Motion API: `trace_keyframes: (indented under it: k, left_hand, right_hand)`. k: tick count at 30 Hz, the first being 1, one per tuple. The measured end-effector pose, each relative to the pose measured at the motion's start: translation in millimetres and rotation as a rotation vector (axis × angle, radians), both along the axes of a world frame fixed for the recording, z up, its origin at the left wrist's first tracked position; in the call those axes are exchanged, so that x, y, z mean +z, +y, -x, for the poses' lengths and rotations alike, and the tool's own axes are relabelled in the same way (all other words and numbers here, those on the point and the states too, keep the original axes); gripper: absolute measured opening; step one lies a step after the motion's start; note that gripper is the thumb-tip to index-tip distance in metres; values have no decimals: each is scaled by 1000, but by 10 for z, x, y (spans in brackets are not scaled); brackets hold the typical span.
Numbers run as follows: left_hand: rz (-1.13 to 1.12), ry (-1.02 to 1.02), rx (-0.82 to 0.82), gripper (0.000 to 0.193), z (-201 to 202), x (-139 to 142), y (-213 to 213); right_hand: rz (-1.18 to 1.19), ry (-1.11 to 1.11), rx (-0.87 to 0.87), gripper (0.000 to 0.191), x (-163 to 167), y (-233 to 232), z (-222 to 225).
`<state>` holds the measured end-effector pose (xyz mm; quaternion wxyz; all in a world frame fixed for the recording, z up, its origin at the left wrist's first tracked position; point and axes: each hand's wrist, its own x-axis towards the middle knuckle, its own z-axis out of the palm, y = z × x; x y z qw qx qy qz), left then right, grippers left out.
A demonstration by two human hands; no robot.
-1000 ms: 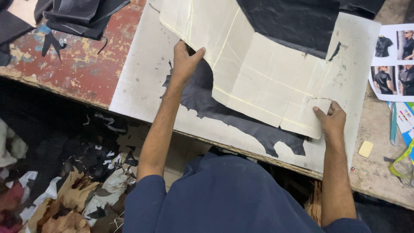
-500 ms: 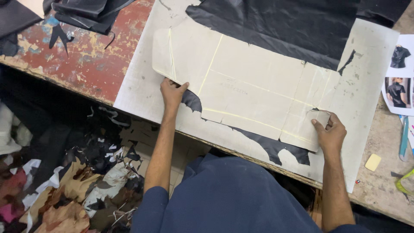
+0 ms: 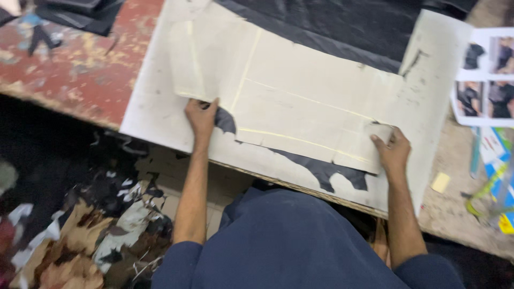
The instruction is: The person marks a black fabric piece with a pen and ruler, then cuts along the marked lines. They remove the cut pieces and place a cardboard template on the remaining fabric to prepare for the next cut.
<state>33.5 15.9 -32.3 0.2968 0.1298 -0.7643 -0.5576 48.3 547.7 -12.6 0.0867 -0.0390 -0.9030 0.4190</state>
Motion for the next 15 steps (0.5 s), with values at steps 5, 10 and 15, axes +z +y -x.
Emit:
trace_keyframes:
  k: [5,10,15]
  left_hand:
    - [-134,51,-67,31,-49,-69,157]
    - [-226,58,-100,39,-70,-2,217]
    - [-218,69,-121,42,-60,-10,206]
  right_hand:
    - [220,-52,-64,57,91,176,-162]
    - [356,-207,-170,65,260,103,-712]
    - [298,-143,-214,59,284,-79,-1036]
